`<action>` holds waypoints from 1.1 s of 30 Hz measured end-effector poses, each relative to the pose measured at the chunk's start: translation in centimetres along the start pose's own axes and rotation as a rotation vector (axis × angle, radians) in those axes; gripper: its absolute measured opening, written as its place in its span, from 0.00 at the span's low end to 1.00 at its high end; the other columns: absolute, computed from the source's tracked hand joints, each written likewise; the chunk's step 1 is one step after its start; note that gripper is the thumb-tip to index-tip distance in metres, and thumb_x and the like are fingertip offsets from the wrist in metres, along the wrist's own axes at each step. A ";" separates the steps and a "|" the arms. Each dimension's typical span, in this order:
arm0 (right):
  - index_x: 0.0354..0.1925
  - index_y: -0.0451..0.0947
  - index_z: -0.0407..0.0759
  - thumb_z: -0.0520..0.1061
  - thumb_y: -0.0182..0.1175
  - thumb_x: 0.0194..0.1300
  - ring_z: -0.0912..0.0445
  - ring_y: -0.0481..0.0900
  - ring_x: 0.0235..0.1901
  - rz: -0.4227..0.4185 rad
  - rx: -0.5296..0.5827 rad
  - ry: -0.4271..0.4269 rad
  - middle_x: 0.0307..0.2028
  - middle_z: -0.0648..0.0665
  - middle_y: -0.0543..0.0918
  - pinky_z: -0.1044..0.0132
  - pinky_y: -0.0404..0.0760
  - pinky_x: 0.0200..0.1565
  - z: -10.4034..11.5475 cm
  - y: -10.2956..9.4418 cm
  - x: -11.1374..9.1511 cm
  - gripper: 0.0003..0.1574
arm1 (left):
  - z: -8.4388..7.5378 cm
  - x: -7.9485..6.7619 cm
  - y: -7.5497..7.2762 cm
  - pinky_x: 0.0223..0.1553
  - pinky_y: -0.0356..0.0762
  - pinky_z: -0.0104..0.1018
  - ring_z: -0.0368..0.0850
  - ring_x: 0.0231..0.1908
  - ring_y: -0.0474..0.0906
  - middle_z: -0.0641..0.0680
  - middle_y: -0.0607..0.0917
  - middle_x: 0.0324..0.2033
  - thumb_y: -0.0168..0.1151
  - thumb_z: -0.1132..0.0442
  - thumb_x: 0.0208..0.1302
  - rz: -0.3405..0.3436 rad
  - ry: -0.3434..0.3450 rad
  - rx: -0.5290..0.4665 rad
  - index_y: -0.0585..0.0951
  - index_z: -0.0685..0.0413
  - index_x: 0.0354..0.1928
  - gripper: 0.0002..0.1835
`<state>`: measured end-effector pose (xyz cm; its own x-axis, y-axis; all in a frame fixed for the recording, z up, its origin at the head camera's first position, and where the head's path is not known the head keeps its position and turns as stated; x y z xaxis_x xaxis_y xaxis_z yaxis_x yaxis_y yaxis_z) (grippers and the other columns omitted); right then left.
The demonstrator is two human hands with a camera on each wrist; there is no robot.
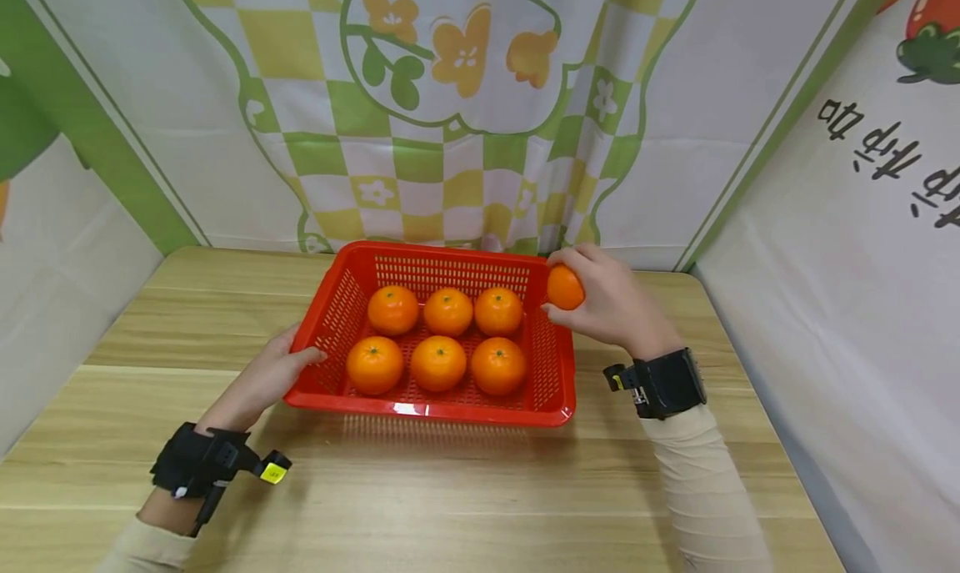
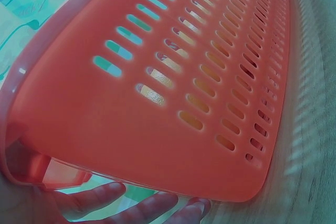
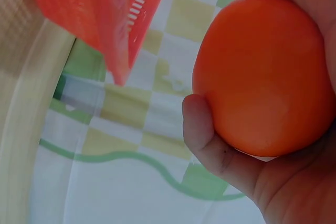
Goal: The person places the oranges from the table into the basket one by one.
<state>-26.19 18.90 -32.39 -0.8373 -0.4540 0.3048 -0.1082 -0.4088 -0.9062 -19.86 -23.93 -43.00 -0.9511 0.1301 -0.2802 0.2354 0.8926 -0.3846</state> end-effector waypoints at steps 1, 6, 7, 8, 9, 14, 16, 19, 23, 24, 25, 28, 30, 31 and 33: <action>0.55 0.79 0.46 0.49 0.75 0.56 0.49 0.81 0.36 0.008 0.004 0.001 0.47 0.42 0.82 0.58 0.84 0.35 0.2 0.0 0.2 0.30 | 0.0 0.0 0.0 0.48 0.87 0.41 0.52 0.45 0.89 0.67 0.81 0.64 0.47 0.59 0.79 0.000 0.001 0.000 0.57 0.54 0.81 0.32; 0.58 0.79 0.47 0.52 0.76 0.56 0.47 0.82 0.39 0.045 0.003 -0.004 0.50 0.42 0.82 0.57 0.86 0.36 1.2 0.3 1.2 0.32 | 0.0 0.0 0.0 0.49 0.87 0.42 0.52 0.46 0.88 0.66 0.81 0.64 0.47 0.59 0.79 -0.003 0.004 0.007 0.58 0.54 0.81 0.31; 0.58 0.79 0.47 0.52 0.76 0.56 0.47 0.82 0.40 0.052 0.005 -0.009 0.51 0.42 0.82 0.57 0.86 0.36 1.4 0.4 1.4 0.33 | -0.1 0.0 0.0 0.50 0.87 0.42 0.52 0.46 0.88 0.66 0.81 0.64 0.47 0.59 0.79 -0.005 0.004 0.008 0.58 0.54 0.80 0.31; 0.59 0.79 0.46 0.53 0.76 0.57 0.47 0.82 0.40 0.059 0.004 -0.013 0.52 0.41 0.81 0.57 0.86 0.36 1.6 0.4 1.6 0.33 | -0.1 0.0 0.0 0.50 0.87 0.42 0.52 0.46 0.88 0.66 0.81 0.64 0.47 0.59 0.79 -0.006 0.003 0.009 0.58 0.54 0.80 0.31; 0.59 0.79 0.46 0.53 0.75 0.57 0.47 0.82 0.40 0.066 0.003 -0.021 0.52 0.41 0.81 0.57 0.86 0.35 1.8 0.5 1.7 0.33 | -0.1 0.0 0.0 0.50 0.87 0.42 0.52 0.47 0.88 0.66 0.81 0.65 0.47 0.59 0.79 -0.006 0.003 0.009 0.58 0.54 0.80 0.31; 0.60 0.79 0.44 0.52 0.74 0.59 0.46 0.83 0.40 0.104 0.010 -0.042 0.54 0.40 0.80 0.57 0.86 0.34 2.6 1.0 2.2 0.33 | -0.1 0.0 0.1 0.50 0.87 0.42 0.52 0.47 0.88 0.66 0.81 0.64 0.47 0.58 0.79 -0.007 0.006 0.006 0.59 0.55 0.80 0.31; 0.61 0.79 0.43 0.52 0.74 0.59 0.46 0.83 0.41 0.117 0.013 -0.050 0.55 0.40 0.80 0.57 0.86 0.36 3.0 1.3 2.4 0.34 | -0.1 0.1 0.1 0.50 0.87 0.42 0.52 0.47 0.88 0.66 0.81 0.64 0.47 0.58 0.79 -0.008 0.008 0.006 0.59 0.55 0.80 0.31; 0.61 0.79 0.44 0.52 0.75 0.59 0.48 0.81 0.41 0.131 0.010 -0.074 0.55 0.42 0.80 0.56 0.85 0.38 3.5 1.8 2.6 0.34 | 0.0 0.1 0.1 0.50 0.87 0.42 0.52 0.47 0.88 0.66 0.81 0.64 0.48 0.59 0.79 -0.008 0.011 0.006 0.59 0.55 0.80 0.31; 0.61 0.79 0.46 0.53 0.76 0.58 0.49 0.81 0.42 0.139 0.012 -0.117 0.54 0.43 0.80 0.56 0.84 0.42 4.4 2.3 3.0 0.35 | 0.1 0.1 0.0 0.50 0.87 0.42 0.52 0.47 0.88 0.66 0.81 0.64 0.47 0.59 0.79 -0.009 0.013 0.002 0.59 0.55 0.80 0.31; 0.61 0.79 0.46 0.52 0.76 0.58 0.49 0.81 0.43 0.140 0.009 -0.131 0.54 0.43 0.80 0.55 0.84 0.44 4.6 2.4 3.1 0.35 | 0.1 0.1 0.0 0.49 0.87 0.42 0.52 0.47 0.88 0.66 0.81 0.64 0.47 0.59 0.79 -0.009 0.013 0.001 0.59 0.55 0.80 0.31; 0.61 0.79 0.46 0.53 0.75 0.58 0.49 0.81 0.43 0.143 0.009 -0.141 0.54 0.44 0.80 0.55 0.84 0.45 4.8 2.5 3.2 0.35 | 0.1 0.1 0.0 0.49 0.87 0.42 0.52 0.46 0.88 0.66 0.81 0.64 0.47 0.59 0.79 -0.009 0.013 -0.001 0.59 0.55 0.80 0.31; 0.61 0.79 0.46 0.53 0.76 0.57 0.49 0.82 0.45 0.149 0.004 -0.174 0.55 0.43 0.81 0.54 0.84 0.47 5.3 2.9 3.6 0.35 | 0.2 0.2 0.0 0.48 0.87 0.41 0.53 0.46 0.88 0.66 0.81 0.64 0.47 0.59 0.79 -0.007 0.011 -0.007 0.59 0.56 0.80 0.31; 0.62 0.79 0.46 0.53 0.76 0.57 0.48 0.82 0.46 0.156 -0.004 -0.189 0.56 0.43 0.81 0.53 0.85 0.48 5.6 3.2 3.8 0.36 | 0.2 0.2 0.0 0.48 0.87 0.41 0.53 0.46 0.87 0.66 0.81 0.64 0.47 0.59 0.79 -0.006 0.010 -0.007 0.59 0.56 0.80 0.31; 0.62 0.79 0.46 0.54 0.76 0.57 0.48 0.82 0.45 0.157 -0.007 -0.196 0.56 0.43 0.80 0.53 0.85 0.48 5.8 3.4 3.9 0.37 | 0.3 0.2 0.0 0.47 0.87 0.40 0.53 0.46 0.87 0.66 0.81 0.64 0.47 0.59 0.79 -0.005 0.009 -0.006 0.59 0.55 0.80 0.31; 0.61 0.78 0.46 0.54 0.77 0.56 0.48 0.82 0.44 0.159 -0.011 -0.208 0.56 0.42 0.80 0.52 0.85 0.47 6.0 3.8 4.0 0.37 | 0.2 0.2 0.0 0.48 0.87 0.40 0.53 0.46 0.87 0.66 0.81 0.64 0.47 0.58 0.79 -0.006 0.007 -0.002 0.59 0.55 0.80 0.31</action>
<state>-26.73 10.75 -32.81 -0.7164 -0.6652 0.2106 0.0097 -0.3113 -0.9503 -19.97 -23.98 -43.28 -0.9538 0.1281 -0.2718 0.2296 0.8943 -0.3840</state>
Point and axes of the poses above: each hand's wrist, its own x-axis towards the middle knuckle, its own y-axis out of the palm, z = x × y, the point moved 3 cm from there along x, towards the middle knuckle
